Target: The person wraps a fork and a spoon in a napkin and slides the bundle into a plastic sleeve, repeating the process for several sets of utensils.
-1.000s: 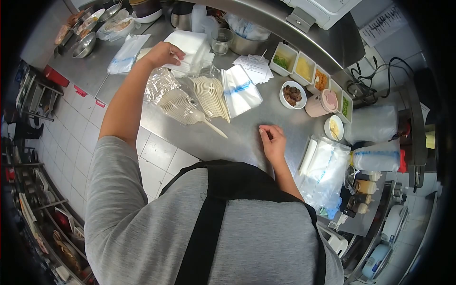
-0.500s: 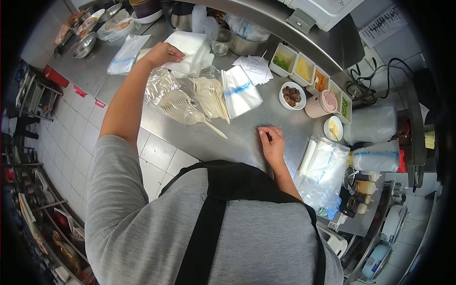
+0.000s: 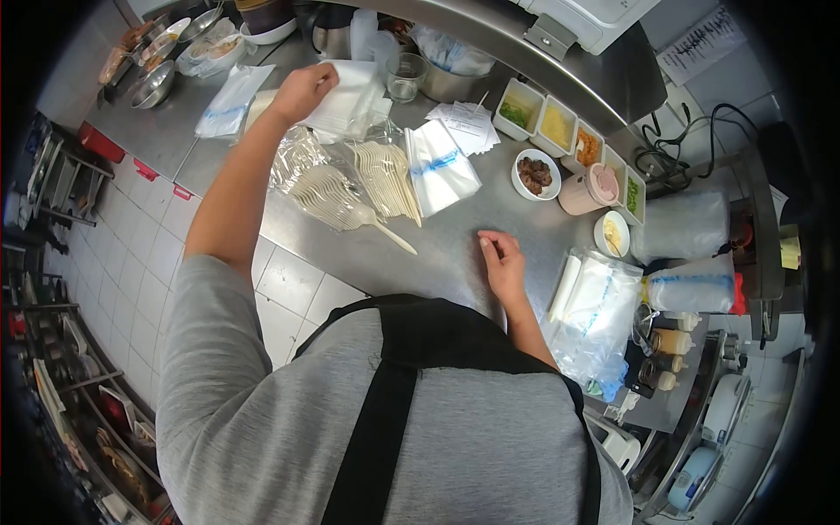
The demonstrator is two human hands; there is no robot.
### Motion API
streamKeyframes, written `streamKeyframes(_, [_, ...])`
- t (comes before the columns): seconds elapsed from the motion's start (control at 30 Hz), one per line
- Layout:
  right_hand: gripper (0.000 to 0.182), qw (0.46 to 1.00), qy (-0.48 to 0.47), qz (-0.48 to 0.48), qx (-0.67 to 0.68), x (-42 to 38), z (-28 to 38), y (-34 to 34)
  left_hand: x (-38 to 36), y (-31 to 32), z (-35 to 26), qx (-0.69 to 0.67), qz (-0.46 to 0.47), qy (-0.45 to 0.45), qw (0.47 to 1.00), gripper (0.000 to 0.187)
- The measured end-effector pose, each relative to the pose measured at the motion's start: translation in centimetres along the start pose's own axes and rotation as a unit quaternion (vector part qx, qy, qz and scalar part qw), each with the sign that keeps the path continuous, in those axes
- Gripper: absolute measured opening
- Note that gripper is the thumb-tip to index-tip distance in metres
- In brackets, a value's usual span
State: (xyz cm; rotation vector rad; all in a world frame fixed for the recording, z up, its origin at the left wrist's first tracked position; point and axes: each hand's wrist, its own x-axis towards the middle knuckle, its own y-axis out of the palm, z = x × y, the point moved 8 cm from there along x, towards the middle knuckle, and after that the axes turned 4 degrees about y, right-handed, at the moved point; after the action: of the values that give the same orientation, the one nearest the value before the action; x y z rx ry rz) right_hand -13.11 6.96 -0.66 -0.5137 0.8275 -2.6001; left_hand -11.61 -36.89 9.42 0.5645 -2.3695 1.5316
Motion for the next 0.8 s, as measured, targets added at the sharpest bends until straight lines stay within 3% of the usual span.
streamKeyframes(0.07, [0.013, 0.996, 0.07, -0.02, 0.047, 0.1, -1.0, -1.1, 0.2, -1.3, -4.5, -0.021, -0.115, 0.064, 0.991, 0.017])
streamKeyframes(0.13, [0.015, 0.986, 0.054, -0.112, 0.115, 0.6, -2.1, -3.4, -1.3, -0.1, -11.2, -0.039, -0.089, 0.082, 0.992, 0.019])
streamKeyframes(0.17, [0.016, 0.975, 0.059, -0.146, 0.157, 1.0, -3.6, -4.6, -2.9, 0.9, -15.7, -0.033, -0.117, 0.188, 0.975, 0.021])
streamKeyframes(0.2, [0.017, 0.961, 0.055, -0.17, 0.211, 1.4, -3.3, -5.9, -4.2, 3.2, -18.8, -0.079, -0.031, 0.16, 0.983, 0.021])
streamKeyframes(0.23, [0.017, 0.944, 0.051, -0.193, 0.264, 1.8, -2.4, -7.5, -6.2, 5.1, -22.6, -0.025, -0.014, 0.254, 0.967, 0.022])
streamKeyframes(0.27, [0.017, 0.943, 0.037, -0.203, 0.26, 2.0, -1.1, -8.8, -8.3, 7.1, -25.2, -0.07, -0.05, 0.307, 0.948, 0.022])
streamKeyframes(0.3, [0.017, 0.943, 0.023, -0.212, 0.256, 2.1, 0.2, -10.0, -9.8, 9.2, -28.1, -0.099, 0.037, 0.338, 0.935, 0.021])
streamKeyframes(0.37, [0.016, 0.941, 0.004, -0.216, 0.259, 2.3, 2.4, -11.5, -13.0, 13.7, -31.4, -0.104, 0.107, 0.346, 0.926, 0.02])
streamKeyframes(0.47, [0.013, 0.972, -0.04, -0.161, 0.168, 2.5, 5.0, -10.2, -16.1, 20.2, -32.6, -0.065, 0.299, 0.351, 0.885, 0.022])
streamKeyframes(0.57, [0.009, 0.991, -0.114, -0.047, 0.06, 2.6, 10.3, -5.4, -17.6, 18.9, -30.8, -0.109, 0.139, 0.416, 0.892, 0.024])
streamKeyframes(0.67, [0.009, 0.991, -0.109, 0.081, 0.021, 3.0, 10.6, 1.6, -18.3, 16.0, -27.5, -0.069, 0.24, 0.38, 0.891, 0.024])
streamKeyframes(0.73, [0.012, 0.985, -0.107, 0.126, -0.054, 3.4, 8.9, 6.0, -18.9, 13.8, -23.6, -0.055, 0.151, 0.358, 0.92, 0.021])
streamKeyframes(0.8, [0.015, 0.97, -0.093, 0.154, -0.166, 3.6, 7.9, 9.0, -19.2, 12.7, -19.5, 0.014, 0.137, 0.268, 0.954, 0.02])
